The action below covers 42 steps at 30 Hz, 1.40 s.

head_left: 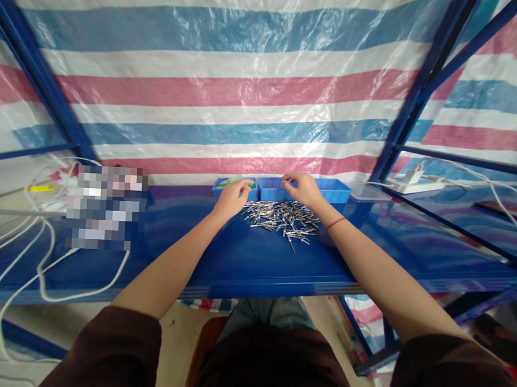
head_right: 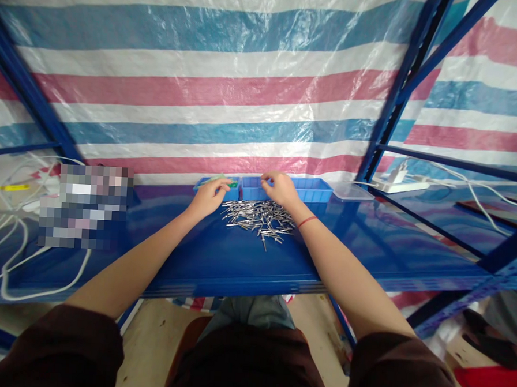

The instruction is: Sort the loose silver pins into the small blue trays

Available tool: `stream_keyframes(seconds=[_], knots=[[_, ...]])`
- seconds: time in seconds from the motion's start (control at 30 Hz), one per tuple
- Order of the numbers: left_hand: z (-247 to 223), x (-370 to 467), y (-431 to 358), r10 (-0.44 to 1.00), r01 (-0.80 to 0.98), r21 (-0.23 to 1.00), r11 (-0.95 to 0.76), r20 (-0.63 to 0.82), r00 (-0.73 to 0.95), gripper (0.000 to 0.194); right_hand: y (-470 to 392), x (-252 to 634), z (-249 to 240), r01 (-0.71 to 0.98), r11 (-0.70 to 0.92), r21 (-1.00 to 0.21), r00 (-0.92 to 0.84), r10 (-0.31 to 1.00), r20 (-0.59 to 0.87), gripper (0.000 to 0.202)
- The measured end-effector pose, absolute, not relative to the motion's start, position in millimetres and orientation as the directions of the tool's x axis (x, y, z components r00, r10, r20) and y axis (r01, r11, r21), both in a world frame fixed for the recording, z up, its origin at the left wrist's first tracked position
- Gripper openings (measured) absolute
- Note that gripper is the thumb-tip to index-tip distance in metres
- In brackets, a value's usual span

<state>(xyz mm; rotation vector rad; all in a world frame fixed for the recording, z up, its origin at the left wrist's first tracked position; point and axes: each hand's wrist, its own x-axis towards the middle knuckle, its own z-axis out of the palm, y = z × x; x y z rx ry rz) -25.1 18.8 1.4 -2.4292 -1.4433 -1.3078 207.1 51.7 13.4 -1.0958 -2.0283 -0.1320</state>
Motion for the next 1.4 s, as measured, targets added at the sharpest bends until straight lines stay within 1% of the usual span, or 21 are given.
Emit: stream_keyframes(seconds=[0.1, 0.17, 0.23, 0.27, 0.33, 0.37, 0.43, 0.47, 0.57, 0.63, 0.67, 0.83, 0.9, 0.97, 1.07, 1.17, 1.27, 1.4], knots=[[-3, -25, 20, 0.744, 0.742, 0.339, -0.578, 0.592, 0.309, 0.029, 45, 210, 20, 0.766, 0.584, -0.268, -0.308, 0.699, 0.645, 0.025], [-7, -23, 19, 0.763, 0.761, 0.286, -0.583, 0.515, 0.391, 0.029, 41, 214, 23, 0.779, 0.568, -0.264, -0.346, 0.741, 0.575, 0.025], [-11, -21, 16, 0.788, 0.78, 0.234, -0.581, 0.403, 0.466, 0.034, 37, 220, 27, 0.784, 0.566, -0.253, -0.418, 0.784, 0.459, 0.024], [-12, -20, 13, 0.801, 0.789, 0.214, -0.576, 0.343, 0.491, 0.04, 35, 223, 29, 0.789, 0.561, -0.251, -0.451, 0.806, 0.383, 0.024], [-13, -19, 9, 0.822, 0.808, 0.185, -0.559, 0.25, 0.512, 0.053, 30, 229, 33, 0.814, 0.522, -0.255, -0.475, 0.851, 0.226, 0.023], [-12, -18, 7, 0.828, 0.813, 0.178, -0.554, 0.218, 0.517, 0.057, 27, 232, 35, 0.83, 0.494, -0.257, -0.471, 0.869, 0.151, 0.022], [-11, -17, 4, 0.826, 0.807, 0.182, -0.561, 0.182, 0.533, 0.057, 21, 237, 38, 0.858, 0.445, -0.255, -0.454, 0.891, 0.026, 0.025], [-10, -17, 2, 0.817, 0.795, 0.19, -0.575, 0.176, 0.549, 0.056, 19, 239, 39, 0.868, 0.429, -0.251, -0.448, 0.894, -0.021, 0.029], [-7, -15, 0, 0.775, 0.745, 0.213, -0.632, 0.189, 0.603, 0.048, 15, 241, 39, 0.879, 0.418, -0.229, -0.451, 0.885, -0.115, 0.05], [-6, -14, -1, 0.744, 0.711, 0.219, -0.669, 0.208, 0.636, 0.041, 15, 240, 36, 0.883, 0.424, -0.203, -0.454, 0.88, -0.136, 0.059], [-5, -13, -2, 0.727, 0.693, 0.223, -0.686, 0.218, 0.651, 0.038, 16, 239, 35, 0.886, 0.425, -0.185, -0.452, 0.881, -0.139, 0.059], [-6, -9, 1, 0.641, 0.597, 0.234, -0.767, 0.288, 0.711, 0.025, 24, 231, 26, 0.916, 0.394, -0.074, -0.4, 0.91, -0.113, 0.042], [-8, -8, 3, 0.639, 0.596, 0.231, -0.769, 0.314, 0.702, 0.022, 26, 229, 23, 0.922, 0.384, -0.051, -0.387, 0.918, -0.083, 0.038], [-11, -8, 6, 0.655, 0.613, 0.234, -0.754, 0.334, 0.678, 0.023, 25, 226, 21, 0.92, 0.387, -0.056, -0.39, 0.92, -0.049, 0.036], [-14, -9, 9, 0.676, 0.628, 0.257, -0.734, 0.364, 0.641, 0.026, 22, 225, 22, 0.908, 0.402, -0.118, -0.407, 0.913, -0.028, 0.033], [-15, -10, 12, 0.685, 0.627, 0.284, -0.725, 0.39, 0.615, 0.028, 17, 226, 25, 0.886, 0.391, -0.249, -0.407, 0.913, -0.013, 0.03], [-15, -11, 13, 0.685, 0.624, 0.295, -0.724, 0.412, 0.601, 0.028, 16, 228, 29, 0.845, 0.379, -0.377, -0.396, 0.918, 0.034, 0.027], [-13, -13, 14, 0.696, 0.641, 0.288, -0.711, 0.419, 0.583, 0.03, 17, 232, 32, 0.795, 0.402, -0.455, -0.397, 0.911, 0.111, 0.023]])
